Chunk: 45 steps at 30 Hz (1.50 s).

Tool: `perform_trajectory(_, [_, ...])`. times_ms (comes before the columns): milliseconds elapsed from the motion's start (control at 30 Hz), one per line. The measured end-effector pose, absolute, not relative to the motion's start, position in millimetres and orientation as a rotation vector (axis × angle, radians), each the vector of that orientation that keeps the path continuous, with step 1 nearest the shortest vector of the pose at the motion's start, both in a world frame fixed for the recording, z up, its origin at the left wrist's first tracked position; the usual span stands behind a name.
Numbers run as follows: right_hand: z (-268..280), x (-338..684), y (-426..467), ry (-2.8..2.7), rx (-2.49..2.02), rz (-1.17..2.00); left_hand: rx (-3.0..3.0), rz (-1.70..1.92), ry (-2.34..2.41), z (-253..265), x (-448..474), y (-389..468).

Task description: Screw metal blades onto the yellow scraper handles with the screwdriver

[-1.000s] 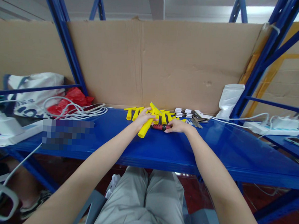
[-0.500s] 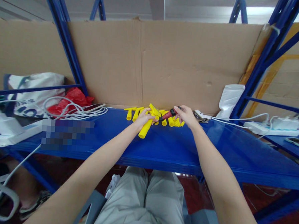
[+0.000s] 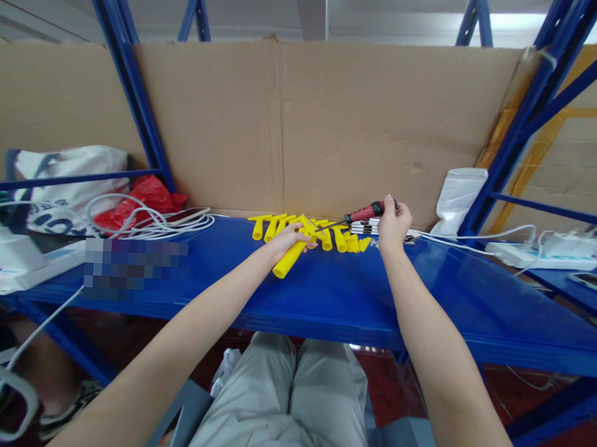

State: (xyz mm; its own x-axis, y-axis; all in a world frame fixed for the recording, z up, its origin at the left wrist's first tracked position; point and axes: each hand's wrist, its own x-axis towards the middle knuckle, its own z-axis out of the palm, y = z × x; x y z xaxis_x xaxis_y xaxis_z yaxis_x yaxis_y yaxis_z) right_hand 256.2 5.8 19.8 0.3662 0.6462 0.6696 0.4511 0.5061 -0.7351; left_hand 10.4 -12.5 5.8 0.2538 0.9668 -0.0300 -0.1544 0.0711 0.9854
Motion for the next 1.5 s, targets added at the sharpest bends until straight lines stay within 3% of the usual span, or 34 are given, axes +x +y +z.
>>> perform_trajectory(133, [22, 245, -3, -0.995, -1.072, 0.194, 1.175, 1.029, 0.898, 6, 11, -15])
perform_trajectory(567, [26, 237, -7, -0.887, -0.926, 0.199, 1.234, 0.983, 0.885, 9, 12, -22])
perform_trajectory(1500, [29, 229, -21, -1.127, -0.764, 0.288, 1.204, 1.189, 0.885, 9, 10, -16])
